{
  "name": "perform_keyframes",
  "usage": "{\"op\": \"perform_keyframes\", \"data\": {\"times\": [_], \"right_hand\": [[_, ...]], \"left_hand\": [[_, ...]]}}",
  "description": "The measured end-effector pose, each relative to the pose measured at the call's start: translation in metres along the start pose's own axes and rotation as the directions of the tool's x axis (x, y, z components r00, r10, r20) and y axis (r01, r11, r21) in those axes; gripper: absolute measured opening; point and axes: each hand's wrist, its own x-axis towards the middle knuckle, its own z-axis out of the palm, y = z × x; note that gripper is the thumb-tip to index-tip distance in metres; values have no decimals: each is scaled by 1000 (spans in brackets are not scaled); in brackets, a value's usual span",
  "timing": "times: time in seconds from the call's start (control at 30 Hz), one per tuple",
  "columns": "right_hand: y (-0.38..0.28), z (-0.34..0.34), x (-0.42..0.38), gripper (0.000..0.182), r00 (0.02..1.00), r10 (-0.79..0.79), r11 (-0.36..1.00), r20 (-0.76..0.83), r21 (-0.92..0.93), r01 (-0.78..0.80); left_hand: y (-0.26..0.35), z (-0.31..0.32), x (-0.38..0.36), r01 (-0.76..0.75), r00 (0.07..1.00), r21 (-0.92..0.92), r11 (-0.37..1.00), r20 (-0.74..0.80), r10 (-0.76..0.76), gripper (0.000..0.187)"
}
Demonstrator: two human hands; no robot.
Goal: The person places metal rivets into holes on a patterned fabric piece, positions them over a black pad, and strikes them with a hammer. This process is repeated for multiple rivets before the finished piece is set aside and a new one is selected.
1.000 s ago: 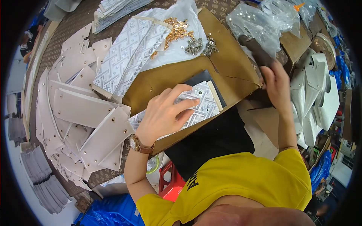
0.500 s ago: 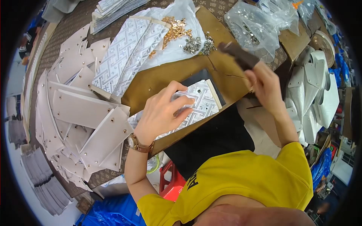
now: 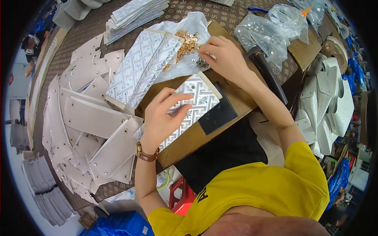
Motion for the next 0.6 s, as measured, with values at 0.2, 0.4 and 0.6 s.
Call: {"op": "perform_keyframes", "data": {"times": [0.2,0.4,0.6], "right_hand": [[6,31,22,9,994,12,994,113,-107,0],[-26,-26,-10,15,973,-117,979,197,185,80],[-54,-51,-72,19,927,-231,948,296,283,145]], "left_hand": [[-3,-5,4,57,986,-47,997,-155,-63,24],[-11,-10,4,182,946,-178,967,-237,-221,24],[-3,-2,3,253,947,-256,933,-132,-293,28]]}}
